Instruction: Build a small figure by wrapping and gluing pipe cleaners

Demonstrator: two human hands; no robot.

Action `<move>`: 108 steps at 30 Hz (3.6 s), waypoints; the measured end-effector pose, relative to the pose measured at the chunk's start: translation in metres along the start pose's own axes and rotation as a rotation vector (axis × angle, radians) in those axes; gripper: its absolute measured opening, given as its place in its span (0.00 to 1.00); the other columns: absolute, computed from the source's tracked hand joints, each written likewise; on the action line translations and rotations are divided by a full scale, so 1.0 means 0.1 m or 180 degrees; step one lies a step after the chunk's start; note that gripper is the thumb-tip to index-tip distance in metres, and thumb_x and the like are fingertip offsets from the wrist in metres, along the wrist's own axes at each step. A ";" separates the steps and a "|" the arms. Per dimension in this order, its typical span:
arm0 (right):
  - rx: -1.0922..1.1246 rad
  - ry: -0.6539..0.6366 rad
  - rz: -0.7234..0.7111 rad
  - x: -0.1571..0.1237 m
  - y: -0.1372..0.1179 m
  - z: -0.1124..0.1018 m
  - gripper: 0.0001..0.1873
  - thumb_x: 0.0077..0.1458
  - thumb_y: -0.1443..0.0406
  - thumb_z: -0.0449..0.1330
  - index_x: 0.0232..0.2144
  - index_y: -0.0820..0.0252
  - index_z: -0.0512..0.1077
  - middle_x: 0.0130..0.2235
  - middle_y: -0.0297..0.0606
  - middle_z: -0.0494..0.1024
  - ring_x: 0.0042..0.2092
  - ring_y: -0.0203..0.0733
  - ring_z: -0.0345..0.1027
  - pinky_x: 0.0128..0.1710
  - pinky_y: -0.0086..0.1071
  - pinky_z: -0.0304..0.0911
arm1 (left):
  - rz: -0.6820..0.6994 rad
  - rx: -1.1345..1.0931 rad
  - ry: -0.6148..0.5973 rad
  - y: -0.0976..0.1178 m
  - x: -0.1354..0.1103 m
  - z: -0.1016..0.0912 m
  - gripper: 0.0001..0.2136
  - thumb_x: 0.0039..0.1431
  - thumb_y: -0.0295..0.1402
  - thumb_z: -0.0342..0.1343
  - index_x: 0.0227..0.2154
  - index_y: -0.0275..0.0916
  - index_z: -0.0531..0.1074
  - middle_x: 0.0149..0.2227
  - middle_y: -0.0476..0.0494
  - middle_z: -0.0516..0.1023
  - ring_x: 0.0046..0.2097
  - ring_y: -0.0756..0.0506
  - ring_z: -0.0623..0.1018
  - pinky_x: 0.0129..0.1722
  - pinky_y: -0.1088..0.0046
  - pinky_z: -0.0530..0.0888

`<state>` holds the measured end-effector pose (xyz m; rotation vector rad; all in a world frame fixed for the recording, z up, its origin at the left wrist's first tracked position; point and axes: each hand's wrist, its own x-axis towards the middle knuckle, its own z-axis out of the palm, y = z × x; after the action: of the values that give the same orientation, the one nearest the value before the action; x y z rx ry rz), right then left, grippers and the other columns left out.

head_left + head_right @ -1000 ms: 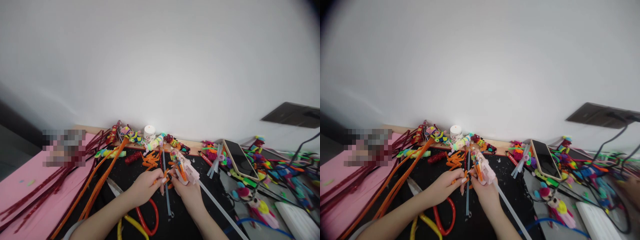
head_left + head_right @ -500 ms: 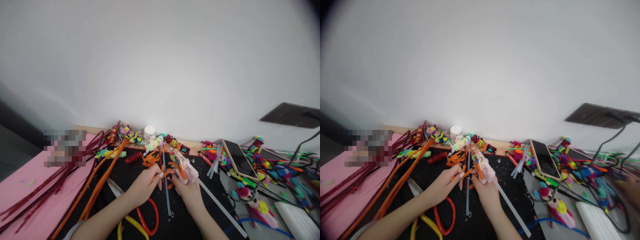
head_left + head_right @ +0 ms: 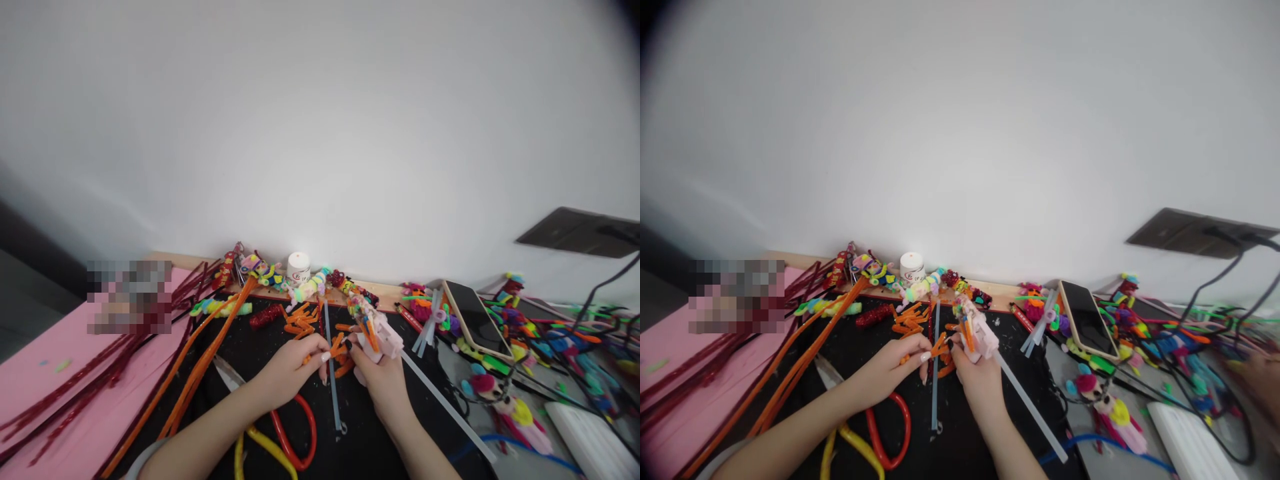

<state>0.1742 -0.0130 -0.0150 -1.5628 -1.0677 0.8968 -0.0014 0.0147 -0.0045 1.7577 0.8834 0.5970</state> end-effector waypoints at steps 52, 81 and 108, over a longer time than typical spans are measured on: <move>0.0695 -0.1432 0.0510 -0.07 0.12 0.06 0.18 0.45 0.52 0.59 0.27 0.62 0.67 0.16 0.29 0.69 0.12 0.28 0.55 0.10 0.22 0.48 | -0.0296 0.0128 0.1473 -0.10 -0.02 -0.01 0.12 0.63 0.37 0.39 0.28 0.38 0.62 0.24 0.50 0.69 0.21 0.52 0.64 0.22 0.78 0.60; 0.0885 -0.1207 0.0514 -0.08 0.08 0.07 0.16 0.47 0.54 0.59 0.27 0.64 0.67 0.15 0.29 0.68 0.11 0.27 0.53 0.10 0.21 0.46 | -0.0326 0.0148 0.1457 -0.09 -0.02 -0.01 0.12 0.62 0.37 0.39 0.28 0.39 0.62 0.25 0.50 0.70 0.20 0.52 0.64 0.23 0.78 0.60; 0.0765 -0.1010 0.0500 -0.06 0.08 0.05 0.18 0.46 0.52 0.60 0.23 0.63 0.68 0.14 0.30 0.67 0.12 0.29 0.55 0.09 0.23 0.46 | -0.0300 0.0183 0.1434 -0.07 -0.02 -0.02 0.12 0.62 0.37 0.39 0.28 0.39 0.63 0.22 0.51 0.68 0.20 0.51 0.65 0.23 0.77 0.61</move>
<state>0.1687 -0.0179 -0.0239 -1.3443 -1.0198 1.3635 -0.0062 0.0159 -0.0106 1.6469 1.2953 0.9331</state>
